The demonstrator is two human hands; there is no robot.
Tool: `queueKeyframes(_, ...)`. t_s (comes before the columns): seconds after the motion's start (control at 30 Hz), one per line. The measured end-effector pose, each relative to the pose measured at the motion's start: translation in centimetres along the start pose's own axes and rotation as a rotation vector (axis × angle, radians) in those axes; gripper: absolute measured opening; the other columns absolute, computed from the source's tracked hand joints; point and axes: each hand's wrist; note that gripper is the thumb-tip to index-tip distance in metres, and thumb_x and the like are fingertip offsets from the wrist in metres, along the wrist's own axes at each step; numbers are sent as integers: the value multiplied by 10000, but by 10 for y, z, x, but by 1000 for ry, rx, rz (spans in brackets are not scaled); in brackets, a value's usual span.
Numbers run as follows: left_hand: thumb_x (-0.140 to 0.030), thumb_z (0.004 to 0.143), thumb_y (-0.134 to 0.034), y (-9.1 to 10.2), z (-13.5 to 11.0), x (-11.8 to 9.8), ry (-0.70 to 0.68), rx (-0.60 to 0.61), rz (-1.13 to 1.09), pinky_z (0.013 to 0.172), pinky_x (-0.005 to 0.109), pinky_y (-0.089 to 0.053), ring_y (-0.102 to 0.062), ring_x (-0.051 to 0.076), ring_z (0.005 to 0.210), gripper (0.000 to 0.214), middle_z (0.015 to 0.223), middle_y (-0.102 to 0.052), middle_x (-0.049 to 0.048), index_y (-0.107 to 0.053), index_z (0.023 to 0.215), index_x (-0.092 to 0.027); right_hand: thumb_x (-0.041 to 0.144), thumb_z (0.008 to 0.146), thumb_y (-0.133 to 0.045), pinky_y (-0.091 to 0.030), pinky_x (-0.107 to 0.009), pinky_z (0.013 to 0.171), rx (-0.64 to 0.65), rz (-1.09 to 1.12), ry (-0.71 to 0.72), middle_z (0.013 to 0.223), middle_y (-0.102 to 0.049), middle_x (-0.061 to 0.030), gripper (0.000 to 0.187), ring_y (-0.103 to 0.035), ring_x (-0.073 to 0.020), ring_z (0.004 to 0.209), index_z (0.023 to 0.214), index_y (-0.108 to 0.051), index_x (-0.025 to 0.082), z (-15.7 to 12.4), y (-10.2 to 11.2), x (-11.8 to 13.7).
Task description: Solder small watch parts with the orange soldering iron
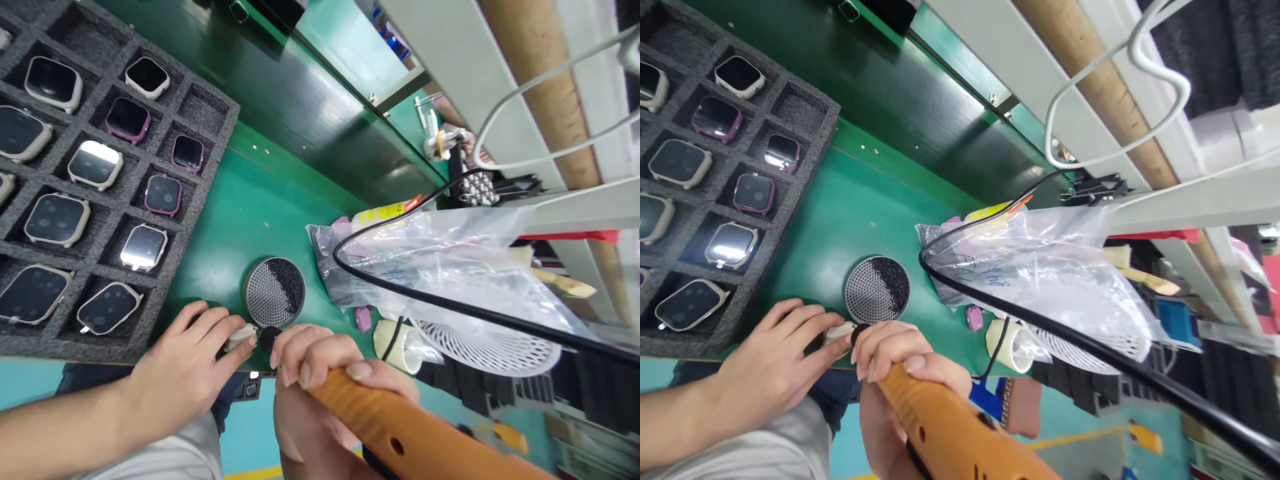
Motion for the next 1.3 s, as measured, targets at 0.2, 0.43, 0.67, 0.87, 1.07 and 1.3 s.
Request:
queueKeyframes(0.2,-173,1032,-558,1,1,-1,-1,-3,-7,1073,521,-387,-588,292,1180,294,1281,-703,71,-694,1290,-205,488,1048,-550,-515,-387,545,23,-3,-14,762,-615,53,224,-601,-170,604,1159,-623,309,-3,-2,-2)
queueKeyframes(0.43,-143,1022,-542,2,2,0,-18,-7,0,1048,522,-399,-587,299,1150,326,1265,-699,89,-687,1309,-195,540,1033,-530,-519,-391,543,51,-4,-10,751,-589,44,270,-579,-176,605,1169,-620,325,-4,-5,-5)
queueKeyframes(0.67,-217,1008,-644,3,1,-1,-39,-41,105,1009,511,-436,-608,294,1078,297,1174,-701,106,-707,1298,-216,796,964,-395,-486,-381,530,-53,66,32,782,-573,31,583,-554,-163,584,1155,-614,291,3,2,-1)
queueKeyframes(0.87,-158,939,-595,1,-5,0,-99,61,53,1129,552,-363,-545,336,1305,486,1487,-633,96,-637,1424,-169,738,899,-583,-475,-349,477,-102,105,85,767,-583,35,514,-541,-156,542,1107,-642,272,18,16,-10)
queueKeyframes(1.07,-212,1000,-614,-2,-6,-2,-75,24,86,1099,548,-390,-587,322,1245,371,1381,-688,103,-668,1364,-168,736,893,-564,-477,-343,475,-107,139,64,774,-587,31,526,-540,-156,544,1136,-641,276,16,17,-20)
queueKeyframes(1.3,-219,989,-575,4,-4,-1,-79,67,12,1121,554,-385,-563,334,1327,366,1484,-636,113,-675,1337,-168,760,876,-574,-486,-343,480,-96,113,50,754,-570,41,518,-533,-151,538,1099,-623,294,18,16,-23)
Point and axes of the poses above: each hand's wrist, its own z-axis towards the middle knuckle, its own y-axis out of the back of the hand, x = y × z
